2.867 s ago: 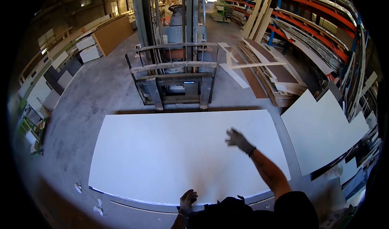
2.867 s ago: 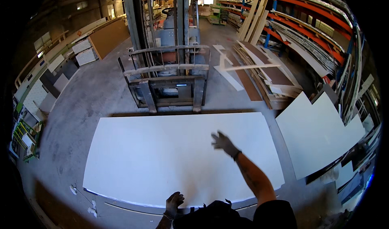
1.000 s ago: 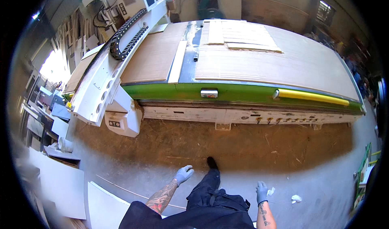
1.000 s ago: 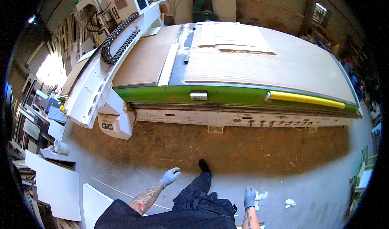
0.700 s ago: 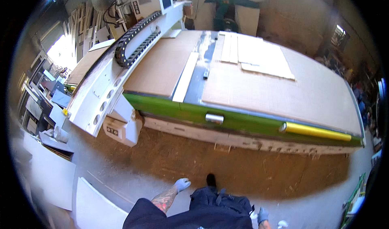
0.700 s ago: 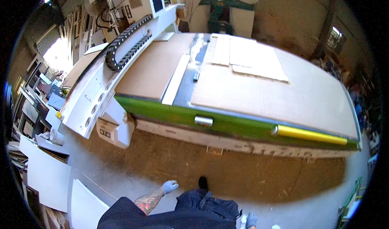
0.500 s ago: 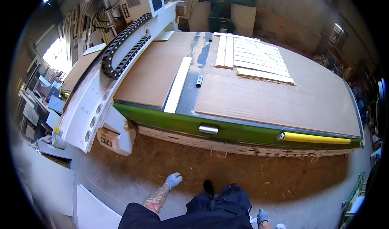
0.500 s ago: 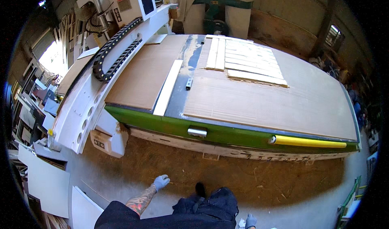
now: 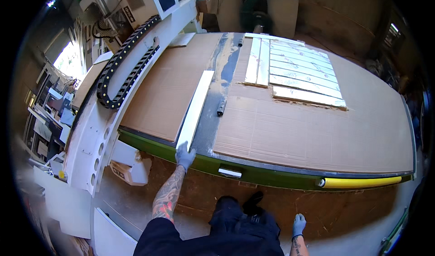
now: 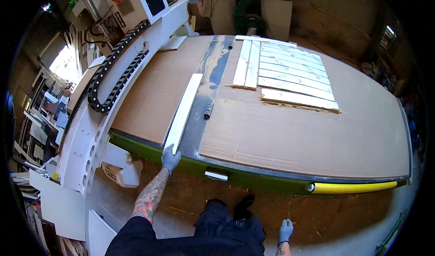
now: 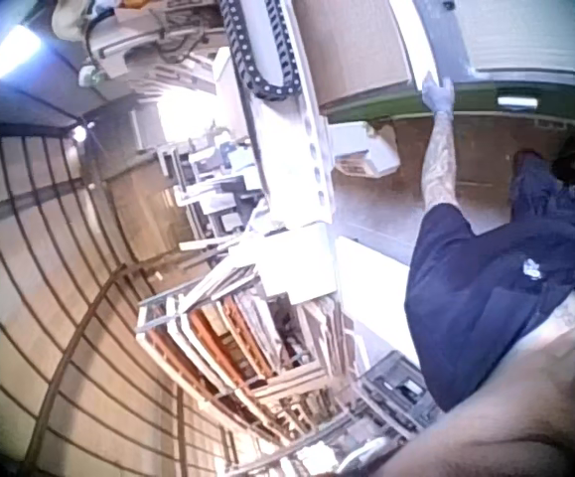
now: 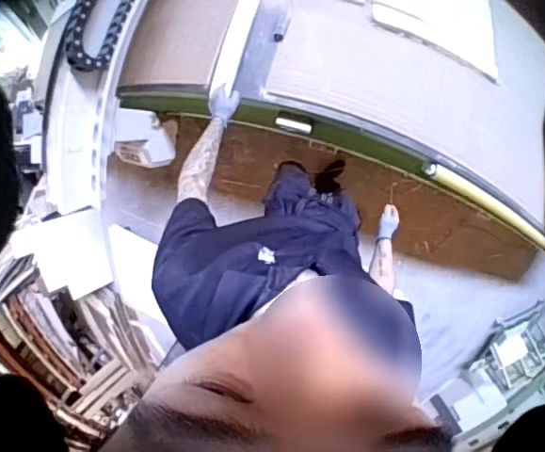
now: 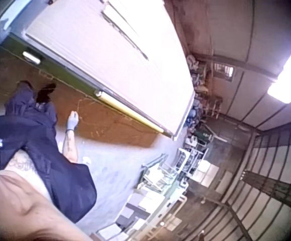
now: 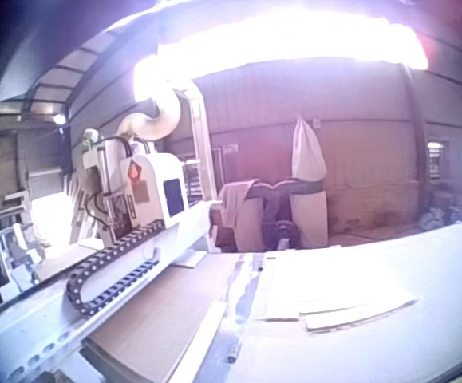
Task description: The person operates a CNC router in a workshop, using a computer interface to control the machine. They then manually handle and stack cut wooden pieces on the machine bed, organizing them into piles.
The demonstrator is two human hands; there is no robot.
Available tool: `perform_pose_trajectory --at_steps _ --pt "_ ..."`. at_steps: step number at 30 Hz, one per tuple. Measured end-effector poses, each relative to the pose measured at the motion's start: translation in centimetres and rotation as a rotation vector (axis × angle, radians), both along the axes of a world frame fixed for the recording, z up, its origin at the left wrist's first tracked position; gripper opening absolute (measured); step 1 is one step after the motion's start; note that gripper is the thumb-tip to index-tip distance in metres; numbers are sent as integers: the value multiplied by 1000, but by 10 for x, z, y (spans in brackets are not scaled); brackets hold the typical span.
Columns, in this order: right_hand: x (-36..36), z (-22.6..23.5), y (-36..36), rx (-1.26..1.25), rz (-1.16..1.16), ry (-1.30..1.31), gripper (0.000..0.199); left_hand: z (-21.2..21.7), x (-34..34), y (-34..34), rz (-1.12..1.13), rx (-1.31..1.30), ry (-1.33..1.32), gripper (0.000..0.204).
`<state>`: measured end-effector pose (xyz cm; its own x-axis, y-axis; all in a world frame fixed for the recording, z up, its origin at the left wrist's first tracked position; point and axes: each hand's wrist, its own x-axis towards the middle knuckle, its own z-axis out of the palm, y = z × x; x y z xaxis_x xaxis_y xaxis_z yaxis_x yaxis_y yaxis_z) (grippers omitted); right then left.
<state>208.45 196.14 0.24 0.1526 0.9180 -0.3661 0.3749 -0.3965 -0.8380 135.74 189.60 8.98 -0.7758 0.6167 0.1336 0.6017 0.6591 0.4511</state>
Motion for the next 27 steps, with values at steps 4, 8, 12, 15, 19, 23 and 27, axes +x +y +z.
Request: perform_pose_trajectory --at_steps 4,8,12,15,19,23,27 --pt "-14 4 31 83 -23 -105 30 -3 -59 55 69 -181 3 85" --pt "-31 39 51 3 -119 -83 31 -17 -102 101 160 -347 -93 103" --pt "-77 67 43 -2 -215 -95 30 -38 -133 109 23 -169 -52 109" --pt "-108 73 52 37 -215 -131 29 -41 -138 98 -38 113 34 96" --pt "-130 78 79 120 -220 -207 33 22 -122 112 -170 138 -38 85" --pt "-142 90 142 227 -150 -250 33 54 -82 149 -412 174 -57 75" --pt "-153 107 232 328 -39 -247 36 34 -13 218 -710 108 -83 76"
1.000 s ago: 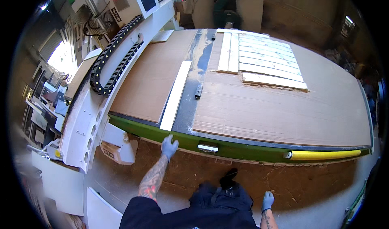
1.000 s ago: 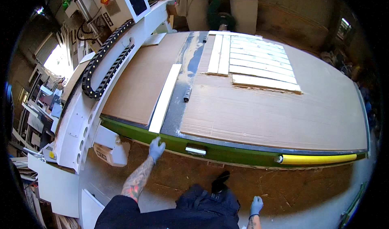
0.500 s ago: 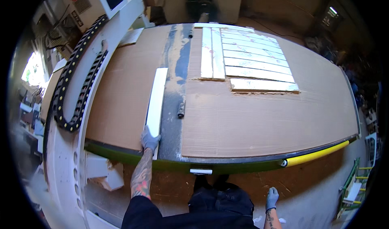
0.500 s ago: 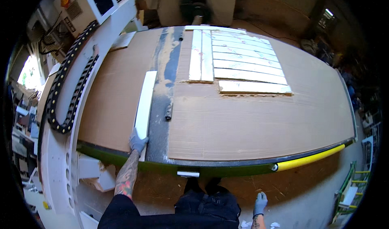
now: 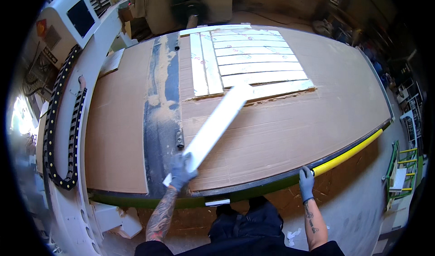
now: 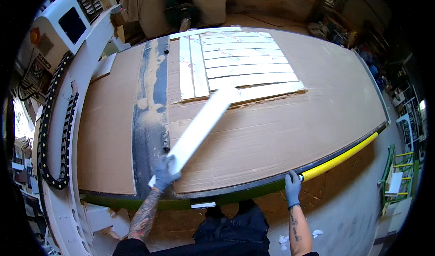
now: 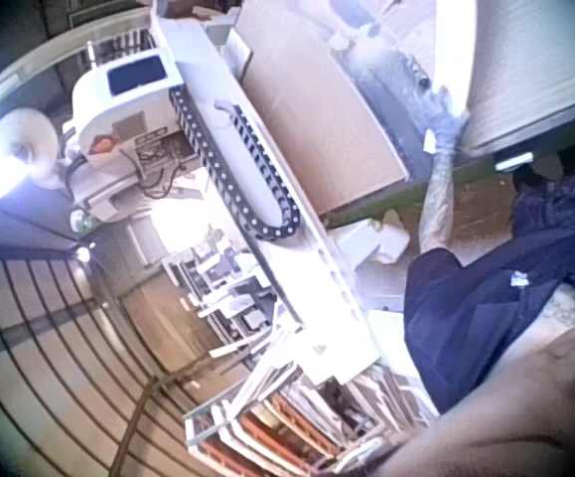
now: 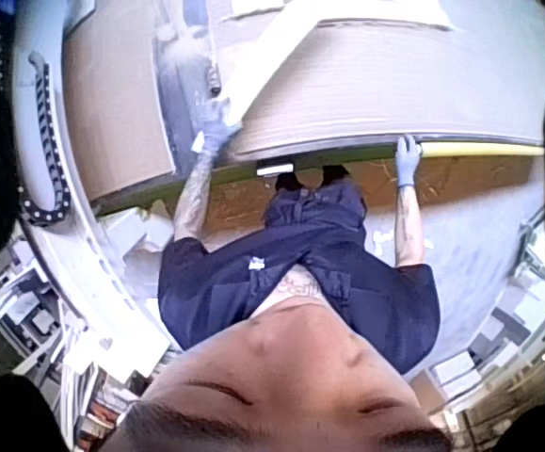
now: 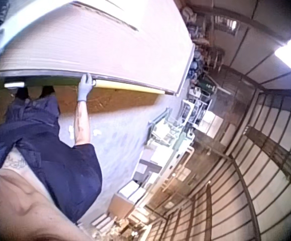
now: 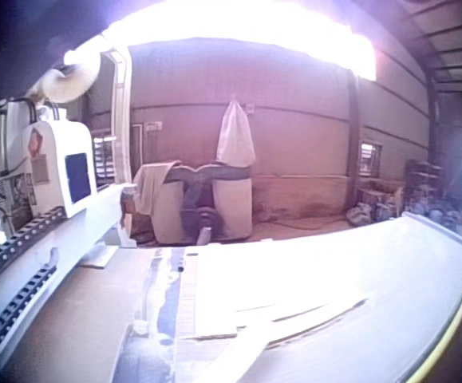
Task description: The person operates a CNC router in a workshop, using a computer interface to control the machine. They then manually handle and stack cut wooden pieces on the machine bed, organizing them into piles.
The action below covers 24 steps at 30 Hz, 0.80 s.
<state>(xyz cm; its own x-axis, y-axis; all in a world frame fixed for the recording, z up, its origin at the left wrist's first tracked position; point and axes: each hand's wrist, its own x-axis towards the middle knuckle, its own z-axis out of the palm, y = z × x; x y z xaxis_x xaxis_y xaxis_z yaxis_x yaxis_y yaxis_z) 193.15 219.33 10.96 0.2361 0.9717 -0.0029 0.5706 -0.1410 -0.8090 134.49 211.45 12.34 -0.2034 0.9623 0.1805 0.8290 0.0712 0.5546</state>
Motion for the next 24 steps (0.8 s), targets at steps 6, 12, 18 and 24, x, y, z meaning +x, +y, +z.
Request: perform_pose_trajectory --at_steps 6,12,18,24 --pt "11 -9 113 171 267 -261 43 -26 163 101 -376 -135 51 76" --pt "66 -20 202 306 508 -565 53 -43 277 188 -634 -173 115 72" --pt "117 -58 234 184 477 -618 59 -54 318 318 -827 -85 141 66" --pt "126 -64 241 135 516 -572 63 -44 288 507 -168 -152 444 72"
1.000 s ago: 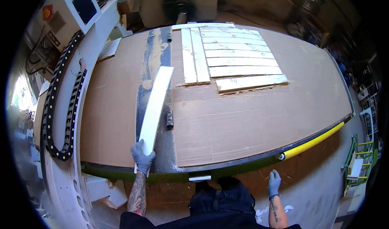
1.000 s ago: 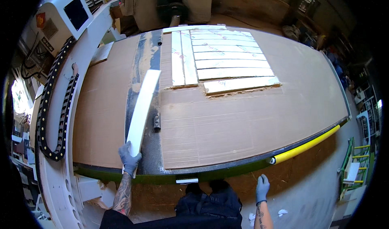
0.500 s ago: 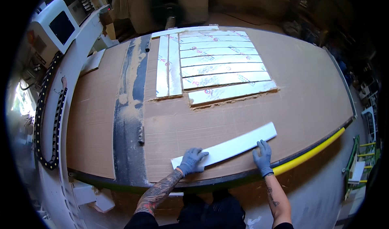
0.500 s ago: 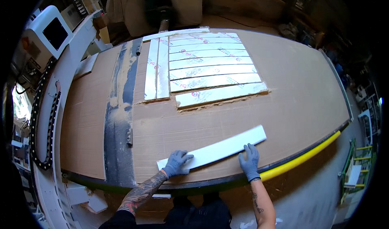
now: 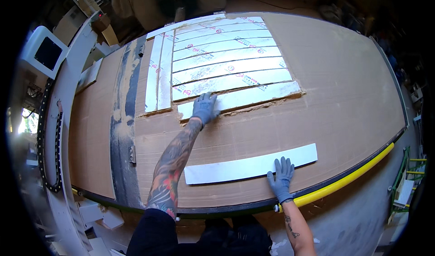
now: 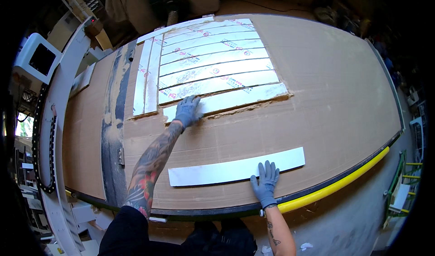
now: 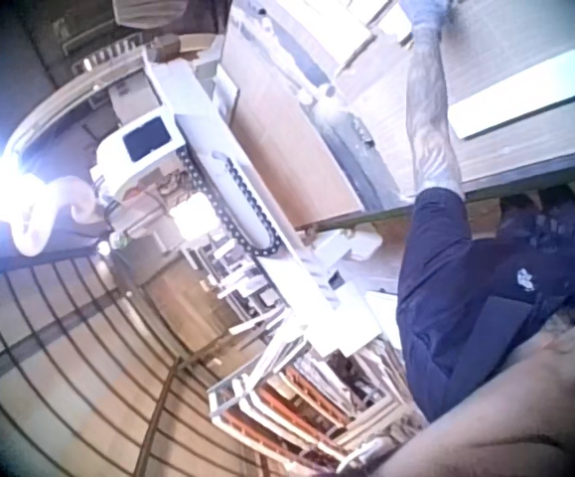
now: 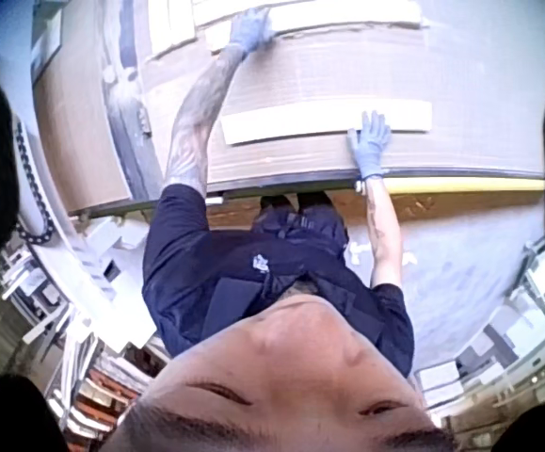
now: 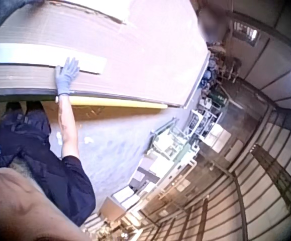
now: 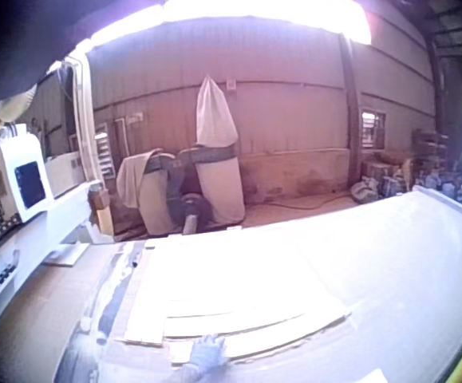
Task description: The person operates a CNC router in a workshop, using a computer interface to control the machine. They then manually handle and stack cut wooden pieces on the machine bed, organizing them into piles.
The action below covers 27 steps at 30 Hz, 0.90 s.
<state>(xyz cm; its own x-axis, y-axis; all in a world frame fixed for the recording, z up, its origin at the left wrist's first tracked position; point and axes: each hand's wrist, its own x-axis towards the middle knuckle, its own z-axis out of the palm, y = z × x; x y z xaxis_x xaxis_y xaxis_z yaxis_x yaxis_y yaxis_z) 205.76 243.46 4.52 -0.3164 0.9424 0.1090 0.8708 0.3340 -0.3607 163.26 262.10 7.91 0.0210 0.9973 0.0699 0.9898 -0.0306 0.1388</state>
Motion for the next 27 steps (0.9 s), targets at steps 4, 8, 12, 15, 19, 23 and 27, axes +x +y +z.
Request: perform_pose_trajectory --at_steps 4,8,12,15,19,23,27 --pt "5 0 5 -19 -12 1 63 10 6 25 56 -308 37 84" --pt "7 1 6 -36 -31 31 62 36 30 24 40 -315 191 93" --pt "6 6 7 -23 -29 52 61 37 28 9 -67 -192 171 67" --pt "2 10 7 5 -15 50 59 18 25 -10 -189 -43 -104 44" --pt "-3 14 13 16 -17 105 56 -4 43 -45 -244 35 -349 37" --pt "-11 46 39 170 39 130 57 1 69 -89 -284 80 -277 36" --pt "-32 86 64 153 223 -25 67 -4 91 -160 -353 104 -164 31"
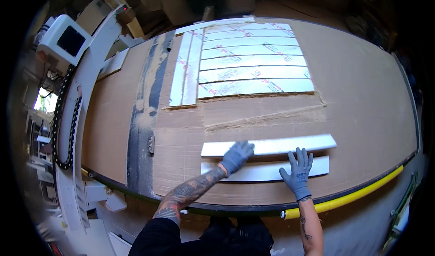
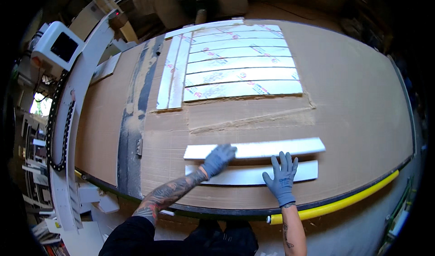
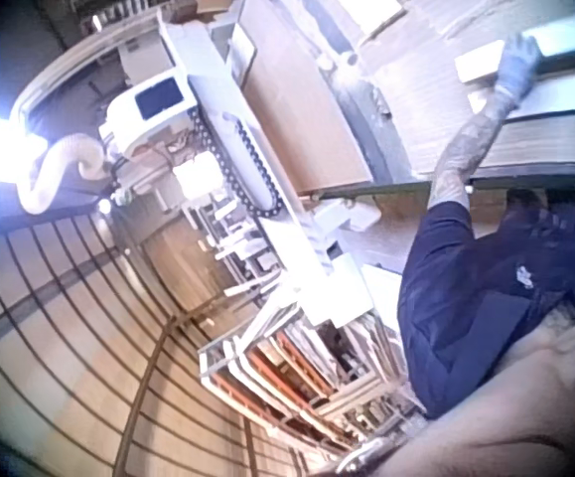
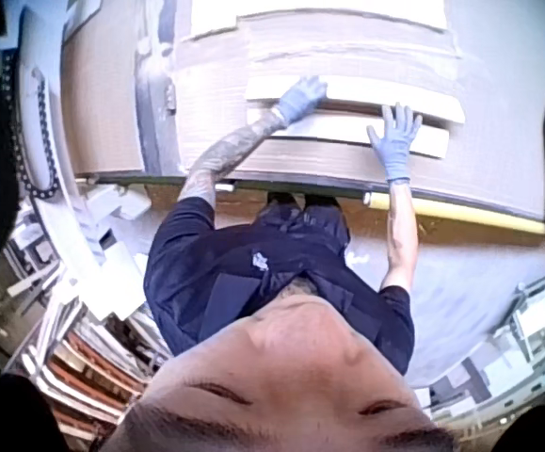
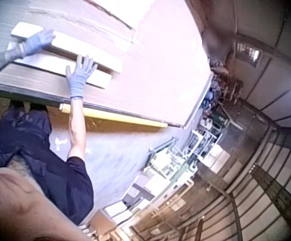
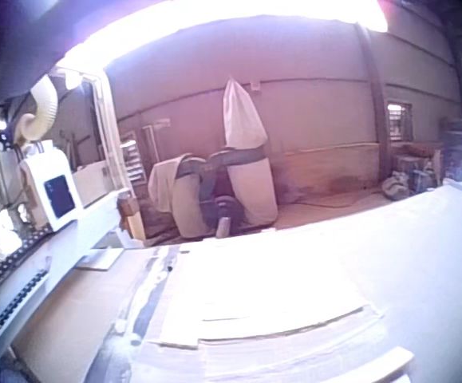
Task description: The person operates a CNC router in a workshop, using a computer interface to control the machine. They then manually handle and stack cut wooden pieces on the machine bed, organizing them into piles.
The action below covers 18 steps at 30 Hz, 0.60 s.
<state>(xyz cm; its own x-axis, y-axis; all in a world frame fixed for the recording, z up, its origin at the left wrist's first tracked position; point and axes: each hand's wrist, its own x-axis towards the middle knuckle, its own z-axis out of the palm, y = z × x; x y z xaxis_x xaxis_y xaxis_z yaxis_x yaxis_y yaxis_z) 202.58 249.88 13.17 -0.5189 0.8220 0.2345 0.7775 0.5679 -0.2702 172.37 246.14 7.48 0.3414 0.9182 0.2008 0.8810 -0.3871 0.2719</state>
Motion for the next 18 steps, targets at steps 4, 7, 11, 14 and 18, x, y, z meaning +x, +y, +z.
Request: perform_pose_trajectory --at_steps 4,7,11,14,18 --pt "-3 -6 14 -173 165 -141 82 -4 16 -42 -108 -11 18 28" --pt "0 -12 13 -211 188 -109 72 -1 19 -48 -138 -13 -26 24" --pt "-2 -28 13 -188 160 -111 65 11 -4 -11 -268 -132 -282 26" --pt "-7 -27 12 -189 150 -123 63 -9 -41 73 -188 -145 -185 30" --pt "-4 -31 12 -173 134 -128 63 11 -93 212 176 -31 94 58"
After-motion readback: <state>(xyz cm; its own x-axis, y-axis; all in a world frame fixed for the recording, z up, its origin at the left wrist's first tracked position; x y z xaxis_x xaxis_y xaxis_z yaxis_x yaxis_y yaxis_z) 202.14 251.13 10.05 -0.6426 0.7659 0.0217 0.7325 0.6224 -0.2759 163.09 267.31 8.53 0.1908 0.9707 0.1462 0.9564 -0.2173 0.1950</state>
